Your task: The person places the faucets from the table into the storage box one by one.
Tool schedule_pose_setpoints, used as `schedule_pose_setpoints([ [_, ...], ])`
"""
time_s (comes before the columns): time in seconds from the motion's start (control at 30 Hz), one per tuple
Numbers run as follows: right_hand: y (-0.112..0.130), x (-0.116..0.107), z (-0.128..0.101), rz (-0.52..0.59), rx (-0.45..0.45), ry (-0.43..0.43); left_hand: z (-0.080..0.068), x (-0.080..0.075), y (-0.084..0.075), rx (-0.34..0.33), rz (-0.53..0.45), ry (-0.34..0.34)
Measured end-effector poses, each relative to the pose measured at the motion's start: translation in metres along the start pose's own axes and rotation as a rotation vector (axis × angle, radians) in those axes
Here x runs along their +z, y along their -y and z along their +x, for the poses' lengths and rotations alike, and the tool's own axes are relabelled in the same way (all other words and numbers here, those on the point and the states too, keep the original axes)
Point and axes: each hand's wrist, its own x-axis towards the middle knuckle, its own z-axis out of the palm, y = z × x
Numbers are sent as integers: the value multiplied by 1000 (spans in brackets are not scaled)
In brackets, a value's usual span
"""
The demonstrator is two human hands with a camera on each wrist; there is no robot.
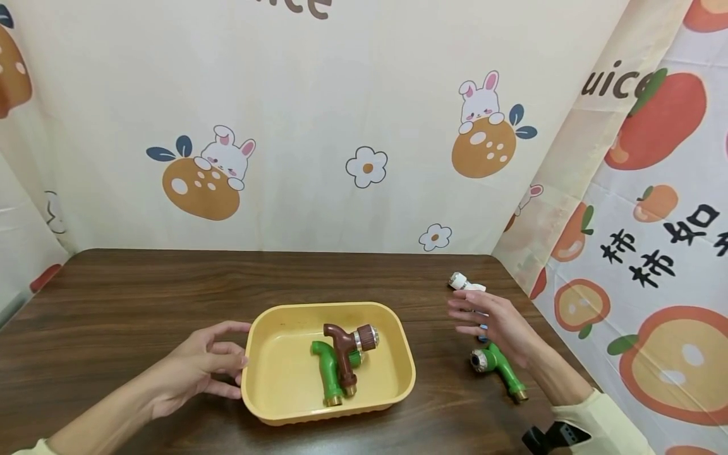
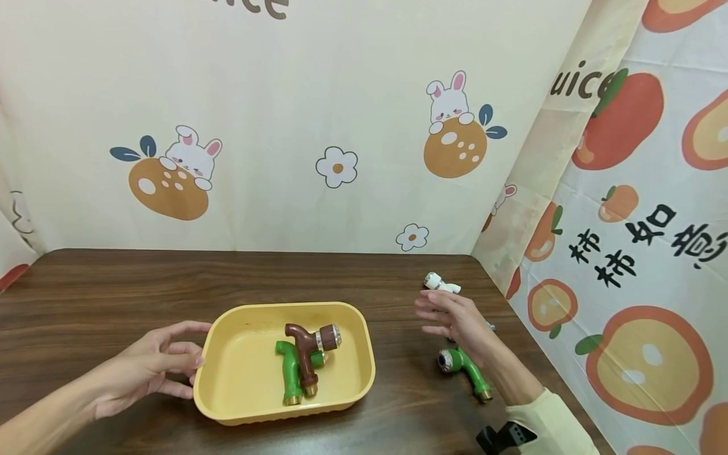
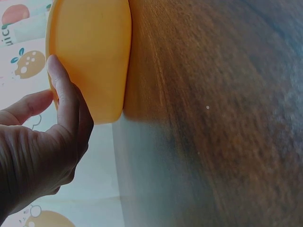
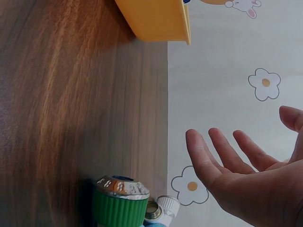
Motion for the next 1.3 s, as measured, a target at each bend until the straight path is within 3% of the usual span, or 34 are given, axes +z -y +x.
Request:
schedule_pose_setpoints([
  [0.67, -9, -7, -10, -14, 23, -65, -1, -1, 0, 1, -3, 4],
  [1.3, -22, -20, -19, -275, 52, -160, 0, 0, -2, -7, -6, 1],
])
